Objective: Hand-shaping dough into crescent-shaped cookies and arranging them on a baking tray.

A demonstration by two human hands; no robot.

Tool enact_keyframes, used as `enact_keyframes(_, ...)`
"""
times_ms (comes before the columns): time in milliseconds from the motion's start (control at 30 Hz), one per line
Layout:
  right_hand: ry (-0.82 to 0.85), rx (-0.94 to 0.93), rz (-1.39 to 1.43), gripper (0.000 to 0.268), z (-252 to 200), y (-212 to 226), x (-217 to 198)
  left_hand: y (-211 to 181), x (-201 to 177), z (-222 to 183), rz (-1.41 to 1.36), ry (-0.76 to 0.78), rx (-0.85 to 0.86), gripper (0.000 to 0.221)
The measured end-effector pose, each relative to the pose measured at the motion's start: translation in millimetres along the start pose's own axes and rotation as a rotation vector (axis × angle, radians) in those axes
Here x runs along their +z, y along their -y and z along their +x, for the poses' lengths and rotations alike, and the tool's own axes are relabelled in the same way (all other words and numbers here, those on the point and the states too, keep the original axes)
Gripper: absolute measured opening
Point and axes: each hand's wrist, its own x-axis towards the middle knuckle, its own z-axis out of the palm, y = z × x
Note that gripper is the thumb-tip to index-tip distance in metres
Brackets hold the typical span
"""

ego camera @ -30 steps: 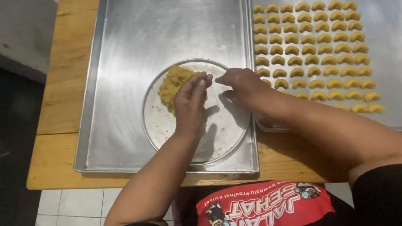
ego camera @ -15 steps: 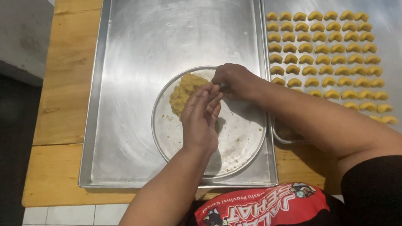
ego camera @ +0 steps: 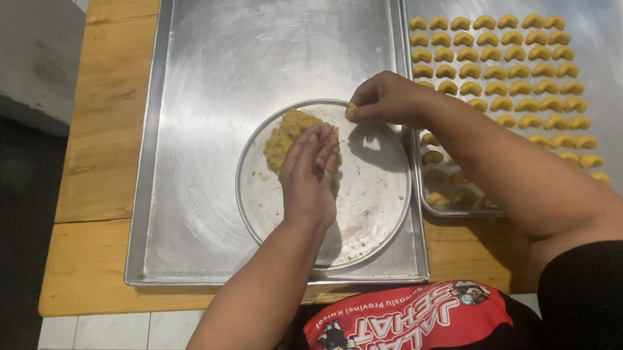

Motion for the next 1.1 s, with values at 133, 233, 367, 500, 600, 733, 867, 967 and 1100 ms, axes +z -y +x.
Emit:
enact_keyframes(133, 0.122, -0.01, 0.147, 0.027, -23, -3, -3, 10, -3, 4, -0.069, 0.073, -0.032, 0.053)
enact_keyframes(233, 0.166, -0.082, 0.257, 0.023, -37, -24, 19, 24, -1, 5, -0.243, 0.142, -0.079, 0.062)
enact_keyframes(367, -0.101, -0.514, -0.046, 0.019, -65, -13, 54, 45, 0, 8, -0.502, 0.247, -0.226, 0.064)
enact_keyframes(500, -0.381, -0.642, -0.19, 0.019, -77, -9, 71, 61, -16, 28, -0.482, 0.459, -0.255, 0.064)
enact_keyframes(600, -0.224, -0.567, 0.146, 0.049, -82, 5, 44, 73, -20, 31, -0.529, 0.593, -0.263, 0.075)
enact_keyframes(733, -0.144, -0.638, 0.18, 0.053, -64, -12, 27, 37, -3, -1, -0.636, 0.711, -0.266, 0.101)
enact_keyframes(867, -0.336, -0.9, -0.222, 0.07, -49, -26, 75, 18, 20, -18, -0.664, 0.477, -0.424, 0.085)
enact_keyframes(967, -0.345, -1.026, -0.422, 0.098, -71, -13, 114, 15, 26, -14, -0.646, 0.428, -0.37, 0.075)
enact_keyframes(1100, -0.36, -0.872, -0.631, 0.111, -59, -59, 115, 36, 0, 1, -0.75, 0.58, -0.287, 0.074)
